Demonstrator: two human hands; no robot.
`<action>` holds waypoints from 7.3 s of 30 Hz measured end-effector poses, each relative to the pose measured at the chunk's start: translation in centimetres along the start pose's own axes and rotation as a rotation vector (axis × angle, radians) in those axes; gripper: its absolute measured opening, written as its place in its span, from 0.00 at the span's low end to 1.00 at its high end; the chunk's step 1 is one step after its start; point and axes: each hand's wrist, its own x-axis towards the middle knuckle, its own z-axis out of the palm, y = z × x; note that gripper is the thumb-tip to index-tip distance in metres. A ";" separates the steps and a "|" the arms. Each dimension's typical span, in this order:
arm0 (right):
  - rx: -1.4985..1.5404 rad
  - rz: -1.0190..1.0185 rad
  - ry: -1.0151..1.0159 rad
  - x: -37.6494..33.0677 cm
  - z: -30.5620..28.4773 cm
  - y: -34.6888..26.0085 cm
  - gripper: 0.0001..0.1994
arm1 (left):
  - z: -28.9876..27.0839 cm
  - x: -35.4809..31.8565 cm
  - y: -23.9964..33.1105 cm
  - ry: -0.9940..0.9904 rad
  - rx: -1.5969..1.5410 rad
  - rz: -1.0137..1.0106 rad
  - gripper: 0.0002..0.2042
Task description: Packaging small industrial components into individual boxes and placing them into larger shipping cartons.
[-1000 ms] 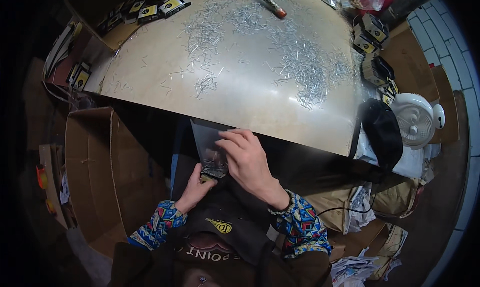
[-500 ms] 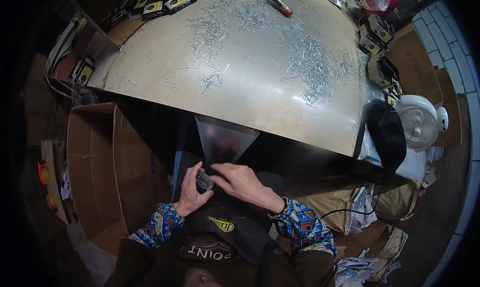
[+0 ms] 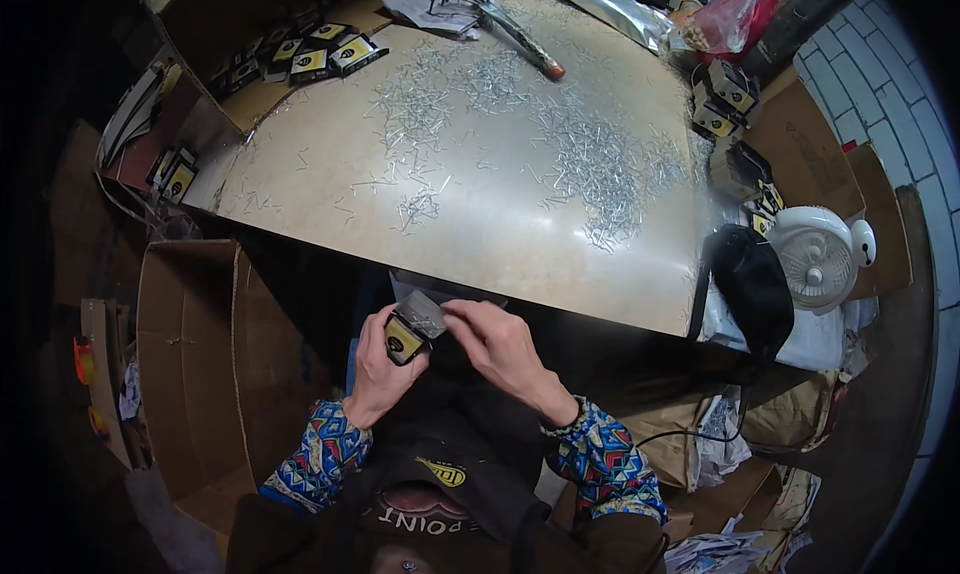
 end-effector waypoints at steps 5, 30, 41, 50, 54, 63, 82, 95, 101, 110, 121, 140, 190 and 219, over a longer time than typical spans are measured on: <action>-0.143 -0.334 0.135 0.1 1.9 -1.0 0.19 | 0.7 0.4 1.7 0.108 -0.009 0.145 0.35; 0.023 -0.041 0.341 0.2 3.0 0.2 0.08 | -0.2 1.0 1.9 0.087 0.047 0.227 0.38; -0.088 -0.307 0.085 -0.2 2.0 -0.7 0.15 | -0.3 1.0 1.7 0.078 -0.052 0.162 0.44; 0.079 -0.256 0.117 -1.1 3.0 -0.3 0.19 | 0.5 1.0 1.6 0.132 -0.084 0.164 0.39; 0.555 0.207 0.159 -1.8 3.6 -1.0 0.26 | 0.1 1.2 2.0 0.061 0.027 0.099 0.34; 0.480 0.081 0.149 -2.0 3.0 0.8 0.21 | -0.4 1.6 1.9 -0.247 -0.404 -0.104 0.37; 0.043 -0.166 0.264 -1.4 4.0 0.1 0.15 | 0.8 1.3 2.0 0.094 -0.015 0.181 0.33; 0.399 0.208 0.284 -1.0 3.0 -0.8 0.09 | 0.2 1.7 1.9 0.096 -0.005 0.238 0.41; 0.205 0.150 0.281 0.4 1.0 -0.3 0.07 | 0.3 2.0 2.7 0.032 -0.057 0.113 0.45; -0.059 -0.243 0.171 0.6 0.9 0.4 0.13 | 0.8 2.5 2.4 0.077 -0.056 0.146 0.44; 0.428 0.234 0.283 -0.6 3.7 -1.4 0.13 | 0.6 2.7 2.9 0.061 0.044 0.012 0.32; -0.049 -0.337 0.376 0.0 4.1 -2.0 0.13 | 0.5 3.1 2.7 0.138 -0.105 0.070 0.23; -0.179 -0.082 0.128 8.1 -6.5 8.0 0.21 | -13.3 11.8 -3.0 -0.054 -0.923 -0.727 0.16; -0.383 -0.188 0.011 -1.8 3.9 0.9 0.16 | 3.1 -5.8 -3.0 -0.399 -0.477 -0.435 0.31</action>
